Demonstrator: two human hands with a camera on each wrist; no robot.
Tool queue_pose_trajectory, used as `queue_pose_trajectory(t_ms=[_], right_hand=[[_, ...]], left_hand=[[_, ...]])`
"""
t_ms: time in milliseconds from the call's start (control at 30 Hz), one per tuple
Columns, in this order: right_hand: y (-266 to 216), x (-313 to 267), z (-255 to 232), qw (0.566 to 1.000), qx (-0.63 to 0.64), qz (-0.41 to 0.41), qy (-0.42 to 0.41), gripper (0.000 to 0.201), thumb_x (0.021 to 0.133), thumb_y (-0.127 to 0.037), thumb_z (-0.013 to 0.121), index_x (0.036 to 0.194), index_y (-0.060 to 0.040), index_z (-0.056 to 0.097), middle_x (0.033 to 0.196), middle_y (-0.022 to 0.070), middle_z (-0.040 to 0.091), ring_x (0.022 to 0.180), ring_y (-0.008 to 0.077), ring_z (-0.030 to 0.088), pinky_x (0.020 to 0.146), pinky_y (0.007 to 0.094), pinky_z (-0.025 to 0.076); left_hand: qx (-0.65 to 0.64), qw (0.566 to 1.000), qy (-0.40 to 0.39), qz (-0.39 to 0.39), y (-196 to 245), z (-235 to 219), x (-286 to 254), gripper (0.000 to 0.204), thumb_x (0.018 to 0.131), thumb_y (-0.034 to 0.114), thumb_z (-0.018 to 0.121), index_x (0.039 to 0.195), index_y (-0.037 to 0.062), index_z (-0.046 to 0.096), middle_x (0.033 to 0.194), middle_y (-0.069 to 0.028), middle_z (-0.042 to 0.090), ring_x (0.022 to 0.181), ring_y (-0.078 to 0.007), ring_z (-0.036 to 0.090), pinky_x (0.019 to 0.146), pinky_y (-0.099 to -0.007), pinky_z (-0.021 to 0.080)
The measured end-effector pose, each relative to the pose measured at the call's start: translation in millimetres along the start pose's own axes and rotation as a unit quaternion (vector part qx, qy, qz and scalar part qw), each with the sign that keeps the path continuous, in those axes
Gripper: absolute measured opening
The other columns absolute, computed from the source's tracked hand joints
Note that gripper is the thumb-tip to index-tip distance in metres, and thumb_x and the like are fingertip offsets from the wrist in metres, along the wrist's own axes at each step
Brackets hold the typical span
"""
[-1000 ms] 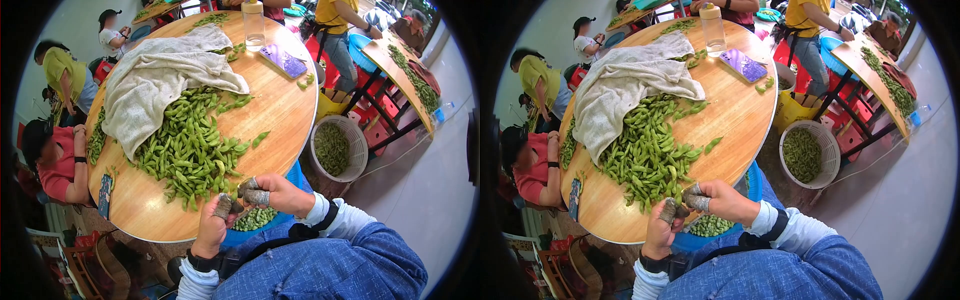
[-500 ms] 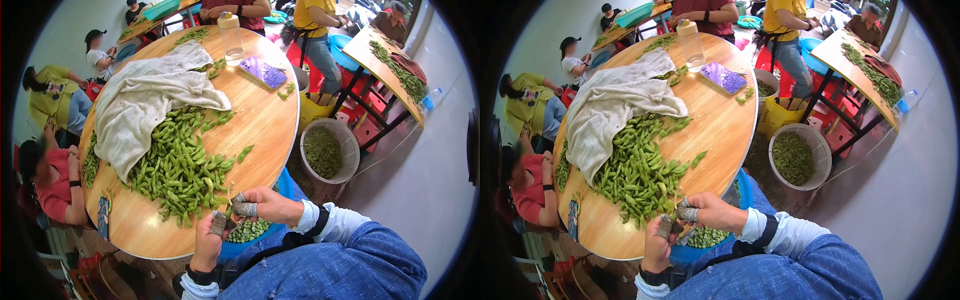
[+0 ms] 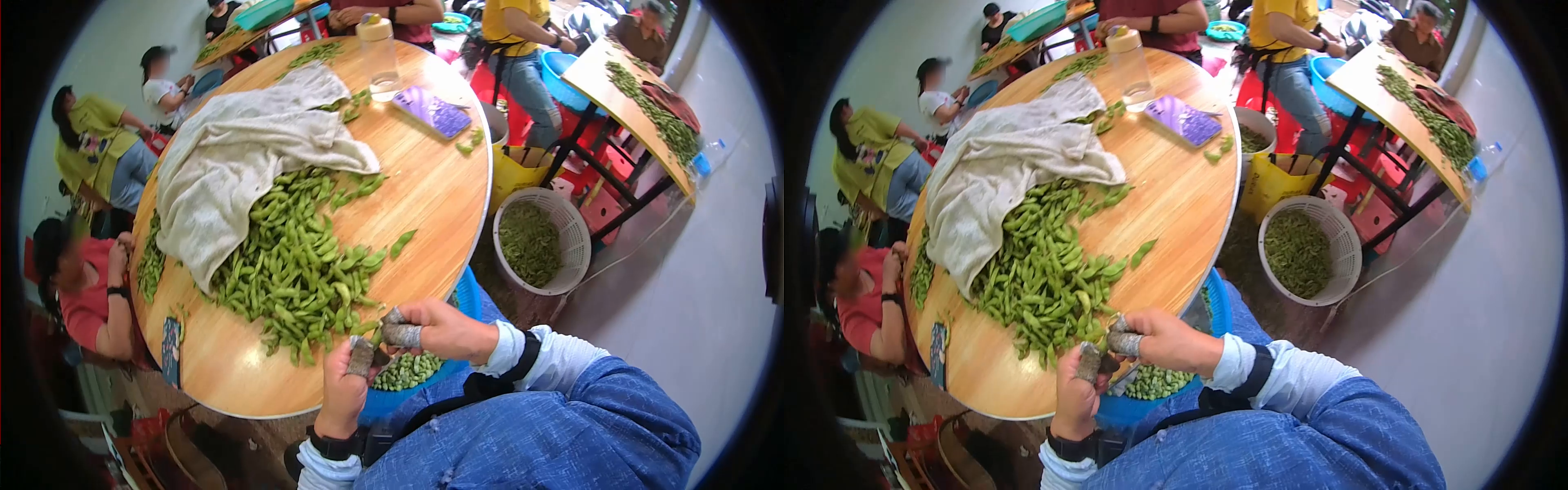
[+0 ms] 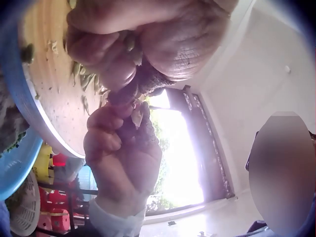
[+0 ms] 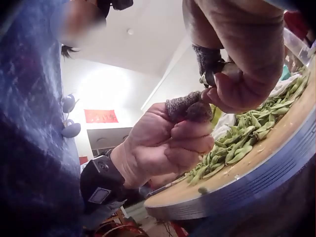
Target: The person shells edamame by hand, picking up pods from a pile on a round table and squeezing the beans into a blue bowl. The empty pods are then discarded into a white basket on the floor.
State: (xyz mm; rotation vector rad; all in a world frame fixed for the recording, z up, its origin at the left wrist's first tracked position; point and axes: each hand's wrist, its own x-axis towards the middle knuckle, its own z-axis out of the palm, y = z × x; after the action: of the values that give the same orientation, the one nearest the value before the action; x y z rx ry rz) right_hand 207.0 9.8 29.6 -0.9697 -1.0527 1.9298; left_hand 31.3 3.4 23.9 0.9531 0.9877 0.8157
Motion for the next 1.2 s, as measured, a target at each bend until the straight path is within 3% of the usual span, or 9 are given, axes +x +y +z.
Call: queue_pose_trajectory(t_ms=[333, 533, 600, 667, 733, 833, 1033, 1133, 1200], right_hand=[[-2, -1, -1, 1.000, -0.015, -0.002, 0.003, 0.011, 0.085, -0.012, 0.051, 0.082, -0.0038, 0.057, 0.067, -0.0030, 0.053, 0.056, 0.0039, 0.043, 0.051, 0.0184, 0.035], [3, 3, -4, 1.000, -0.026, 0.005, 0.012, 0.010, 0.084, -0.011, 0.051, 0.083, -0.0028, 0.057, 0.070, -0.0024, 0.055, 0.061, 0.0040, 0.046, 0.053, 0.0193, 0.037], [7, 5, -6, 1.000, -0.008, 0.027, 0.010, 0.011, 0.084, -0.011, 0.051, 0.084, -0.0023, 0.057, 0.072, -0.0025, 0.055, 0.063, 0.0039, 0.047, 0.055, 0.0191, 0.038], [0, 2, -1, 1.000, 0.015, 0.013, 0.006, 0.010, 0.084, -0.009, 0.050, 0.086, -0.0015, 0.057, 0.073, -0.0022, 0.056, 0.065, 0.0043, 0.048, 0.057, 0.0194, 0.039], [3, 3, 1, 1.000, 0.022, -0.013, -0.004, 0.010, 0.084, -0.008, 0.050, 0.087, -0.0007, 0.057, 0.075, -0.0017, 0.056, 0.067, 0.0051, 0.049, 0.059, 0.0201, 0.040], [16, 7, -1, 0.997, 0.010, -0.070, -0.024, 0.010, 0.085, -0.007, 0.050, 0.089, 0.0008, 0.055, 0.077, -0.0006, 0.056, 0.070, 0.0069, 0.051, 0.064, 0.0221, 0.043], [18, 6, -2, 0.984, -0.029, -0.168, -0.059, 0.014, 0.087, -0.009, 0.049, 0.091, 0.0033, 0.054, 0.082, 0.0024, 0.058, 0.077, 0.0086, 0.053, 0.070, 0.0246, 0.044], [21, 7, -4, 0.982, -0.044, -0.173, -0.063, 0.017, 0.087, -0.012, 0.050, 0.091, 0.0037, 0.054, 0.083, 0.0041, 0.059, 0.078, 0.0085, 0.053, 0.070, 0.0247, 0.045], [22, 10, -4, 0.988, -0.024, -0.144, -0.053, 0.011, 0.086, -0.007, 0.049, 0.088, 0.0029, 0.053, 0.080, 0.0022, 0.057, 0.077, 0.0070, 0.050, 0.070, 0.0236, 0.043]], left_hand=[[0.030, 0.999, -0.011, -0.021, 5, 1, -2, 0.010, 0.084, 0.006, 0.047, 0.078, 0.0032, 0.054, 0.064, 0.0021, 0.051, 0.054, -0.0024, 0.041, 0.047, -0.0162, 0.029], [-0.077, 0.994, -0.018, -0.075, 3, 0, -1, 0.008, 0.084, 0.007, 0.048, 0.080, 0.0021, 0.054, 0.062, 0.0012, 0.050, 0.052, -0.0043, 0.041, 0.045, -0.0197, 0.032], [0.124, 0.991, 0.003, 0.053, -7, 0, 1, 0.006, 0.081, 0.006, 0.051, 0.080, 0.0006, 0.053, 0.061, -0.0030, 0.051, 0.050, -0.0121, 0.045, 0.045, -0.0256, 0.035], [0.335, 0.926, 0.031, 0.169, -6, 3, 0, 0.007, 0.077, 0.005, 0.054, 0.081, -0.0010, 0.053, 0.061, -0.0080, 0.052, 0.051, -0.0210, 0.050, 0.047, -0.0309, 0.039], [0.543, 0.794, 0.065, 0.265, 8, 10, -4, 0.012, 0.073, 0.003, 0.056, 0.082, -0.0026, 0.052, 0.062, -0.0138, 0.054, 0.055, -0.0311, 0.054, 0.050, -0.0355, 0.042], [0.576, 0.753, 0.038, 0.316, -4, 0, -1, 0.019, 0.067, 0.003, 0.058, 0.084, -0.0036, 0.051, 0.065, -0.0199, 0.054, 0.062, -0.0389, 0.054, 0.052, -0.0361, 0.043], [0.186, 0.961, 0.066, 0.195, -17, 8, -5, 0.013, 0.081, 0.007, 0.052, 0.089, -0.0023, 0.051, 0.066, -0.0070, 0.055, 0.057, -0.0197, 0.054, 0.052, -0.0309, 0.043], [-0.130, 0.991, 0.004, 0.011, -20, -3, -6, 0.013, 0.085, 0.009, 0.049, 0.092, -0.0019, 0.052, 0.071, -0.0027, 0.056, 0.063, -0.0116, 0.052, 0.057, -0.0261, 0.044], [0.071, 0.994, 0.016, 0.085, -15, -2, -4, 0.013, 0.084, 0.008, 0.050, 0.092, -0.0018, 0.052, 0.072, -0.0032, 0.057, 0.064, -0.0114, 0.053, 0.059, -0.0245, 0.044]])
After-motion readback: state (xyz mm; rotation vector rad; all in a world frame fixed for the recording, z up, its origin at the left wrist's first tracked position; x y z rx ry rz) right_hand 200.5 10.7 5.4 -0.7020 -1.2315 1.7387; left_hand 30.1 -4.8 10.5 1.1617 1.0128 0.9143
